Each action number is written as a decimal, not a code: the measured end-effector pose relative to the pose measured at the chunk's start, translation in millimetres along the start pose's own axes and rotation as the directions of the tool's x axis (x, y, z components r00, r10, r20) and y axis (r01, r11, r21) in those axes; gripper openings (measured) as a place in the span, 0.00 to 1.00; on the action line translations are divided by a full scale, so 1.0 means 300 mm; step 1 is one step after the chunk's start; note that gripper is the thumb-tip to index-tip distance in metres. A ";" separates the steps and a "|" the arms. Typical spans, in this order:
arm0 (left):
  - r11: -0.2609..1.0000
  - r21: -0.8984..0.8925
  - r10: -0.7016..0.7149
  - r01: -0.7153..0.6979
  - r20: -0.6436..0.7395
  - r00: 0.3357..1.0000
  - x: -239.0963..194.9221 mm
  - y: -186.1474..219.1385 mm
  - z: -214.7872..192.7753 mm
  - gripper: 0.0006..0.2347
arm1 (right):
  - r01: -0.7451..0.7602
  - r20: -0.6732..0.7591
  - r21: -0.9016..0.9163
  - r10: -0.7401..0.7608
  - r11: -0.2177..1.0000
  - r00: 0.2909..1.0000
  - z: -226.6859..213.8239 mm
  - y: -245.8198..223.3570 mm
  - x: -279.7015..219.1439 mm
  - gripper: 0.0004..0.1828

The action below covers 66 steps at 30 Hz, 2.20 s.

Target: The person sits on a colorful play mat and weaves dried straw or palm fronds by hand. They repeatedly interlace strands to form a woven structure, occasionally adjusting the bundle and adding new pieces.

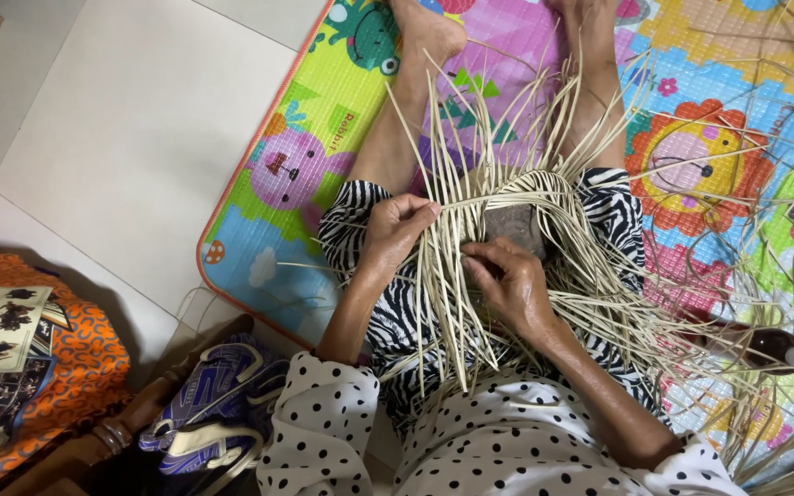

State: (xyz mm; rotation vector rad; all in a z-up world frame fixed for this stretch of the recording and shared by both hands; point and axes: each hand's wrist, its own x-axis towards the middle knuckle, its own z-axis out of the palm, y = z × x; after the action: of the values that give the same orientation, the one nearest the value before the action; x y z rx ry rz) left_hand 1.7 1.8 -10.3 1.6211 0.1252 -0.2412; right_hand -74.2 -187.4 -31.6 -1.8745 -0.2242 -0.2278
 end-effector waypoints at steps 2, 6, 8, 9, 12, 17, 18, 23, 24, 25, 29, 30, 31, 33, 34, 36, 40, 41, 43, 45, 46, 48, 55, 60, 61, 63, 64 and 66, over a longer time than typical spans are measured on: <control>0.997 0.076 0.024 -0.023 -0.008 1.000 0.005 -0.010 -0.005 0.06 | -0.042 0.008 0.010 0.042 0.999 0.999 0.004 0.033 -0.001 0.09; 0.994 0.099 0.057 -0.055 -0.016 0.998 -0.024 0.067 0.000 0.06 | -0.133 0.000 0.109 0.134 0.985 0.991 -0.003 -0.055 0.047 0.09; 0.996 0.076 0.042 -0.040 -0.022 0.999 -0.022 0.053 -0.002 0.07 | -0.235 0.018 0.100 0.235 0.967 0.972 0.007 -0.067 0.061 0.08; 0.996 0.078 0.044 -0.042 -0.023 0.999 -0.025 0.049 0.002 0.07 | -0.233 0.018 0.102 0.232 0.967 0.972 0.013 -0.058 0.062 0.08; 0.998 0.053 0.027 -0.025 -0.040 0.999 -0.027 0.024 0.009 0.07 | -0.287 0.045 0.121 0.284 0.950 0.958 0.025 -0.047 0.062 0.10; 0.996 0.070 0.064 -0.061 -0.046 0.997 -0.028 0.024 0.008 0.08 | -0.334 0.140 0.243 0.307 0.911 0.941 -0.001 -0.126 0.044 0.05; 0.996 0.069 0.065 -0.062 -0.046 0.997 -0.031 0.037 0.006 0.08 | -0.333 0.140 0.242 0.307 0.911 0.941 -0.001 -0.106 0.032 0.05; 0.990 0.129 0.064 -0.064 0.009 0.998 -0.014 0.042 -0.018 0.07 | -0.325 0.245 0.143 0.285 0.935 0.927 -0.031 -0.118 0.013 0.03; 0.990 0.128 0.066 -0.067 0.010 0.998 -0.012 0.043 -0.014 0.07 | -0.323 0.244 0.142 0.283 0.936 0.928 -0.033 -0.107 0.001 0.03; 0.989 0.139 0.040 -0.040 0.004 0.999 -0.011 0.044 -0.009 0.07 | -0.335 0.233 0.127 0.300 0.934 0.925 -0.037 -0.096 -0.010 0.03; 0.996 0.091 0.027 -0.026 -0.020 0.999 0.020 -0.052 -0.008 0.08 | -0.311 0.197 -0.063 0.317 0.948 0.928 -0.076 -0.043 -0.023 0.02; 0.996 0.088 0.032 -0.030 -0.021 0.999 0.024 -0.058 -0.004 0.08 | -0.306 0.196 -0.066 0.313 0.950 0.929 -0.081 -0.016 -0.029 0.02; 0.997 0.064 0.034 -0.032 -0.034 0.999 0.023 -0.067 -0.002 0.09 | -0.282 0.186 -0.062 0.289 0.957 0.939 -0.085 0.010 -0.040 0.04; 0.999 0.039 0.035 -0.033 -0.048 0.998 0.027 -0.105 -0.002 0.09 | -0.257 0.177 -0.059 0.264 0.965 0.948 -0.096 -0.005 -0.042 0.07; 0.998 0.044 0.037 -0.035 -0.049 0.998 0.031 -0.133 -0.004 0.09 | -0.255 0.176 -0.037 0.257 0.966 0.950 -0.103 -0.049 -0.032 0.09; 0.998 0.052 0.042 -0.039 -0.048 0.998 0.033 -0.150 -0.008 0.09 | -0.250 0.171 -0.013 0.248 0.968 0.953 -0.098 -0.090 -0.022 0.11; 0.994 0.064 0.087 -0.084 -0.041 0.995 0.028 -0.110 -0.003 0.09 | -0.262 0.182 0.182 0.230 0.948 0.956 -0.061 -0.072 -0.001 0.22; 0.994 0.065 0.091 -0.089 -0.045 0.995 0.023 -0.102 -0.006 0.09 | -0.242 0.185 0.184 0.208 0.953 0.961 -0.050 -0.066 0.007 0.23; 0.992 0.075 0.101 -0.097 -0.043 0.994 0.026 -0.093 -0.005 0.09 | -0.213 0.162 0.157 0.188 0.964 0.969 -0.040 -0.077 0.020 0.23; 0.991 0.084 0.105 -0.101 -0.041 0.994 0.022 -0.073 -0.003 0.08 | -0.189 0.141 0.130 0.171 0.973 0.975 -0.032 -0.088 0.036 0.24; 0.990 0.098 0.108 -0.104 -0.041 0.993 0.016 -0.058 -0.002 0.08 | -0.188 0.151 0.120 0.169 0.975 0.974 -0.030 -0.092 0.045 0.22; 0.988 0.111 0.108 -0.104 -0.035 0.993 0.004 -0.027 0.002 0.08 | -0.191 0.158 0.111 0.173 0.975 0.972 -0.024 -0.063 0.062 0.20; 0.990 0.101 0.095 -0.096 0.015 0.995 0.015 -0.013 -0.006 0.06 | -0.243 0.154 0.095 0.227 0.965 0.962 -0.050 -0.187 0.106 0.13; 0.998 0.009 0.057 -0.058 0.050 0.997 0.018 -0.012 -0.010 0.06 | 0.105 0.079 -0.374 -0.081 0.921 0.994 -0.016 -0.049 0.167 0.17; 0.999 0.008 0.044 -0.044 0.064 0.997 0.029 -0.026 -0.016 0.06 | 0.090 0.114 -0.356 -0.053 0.930 0.992 -0.012 -0.077 0.185 0.13; 1.000 0.006 0.030 -0.031 0.074 0.997 0.050 -0.054 -0.031 0.07 | 0.077 0.153 -0.336 -0.026 0.939 0.988 0.002 -0.061 0.216 0.09; 0.999 0.021 0.034 -0.036 0.094 0.995 0.062 -0.068 -0.039 0.06 | 0.262 0.184 -0.371 -0.206 0.891 0.961 0.013 -0.017 0.230 0.07; 0.998 0.035 0.037 -0.042 0.116 0.993 0.058 -0.043 -0.051 0.06 | 0.433 0.219 -0.400 -0.375 0.807 0.901 0.008 0.001 0.270 0.06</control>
State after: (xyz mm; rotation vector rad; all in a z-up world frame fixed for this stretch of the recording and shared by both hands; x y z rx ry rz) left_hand 16.7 16.9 -26.1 1.6415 0.0000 -0.3075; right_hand 3.8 -182.0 -11.0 -2.2814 -0.7214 -0.4835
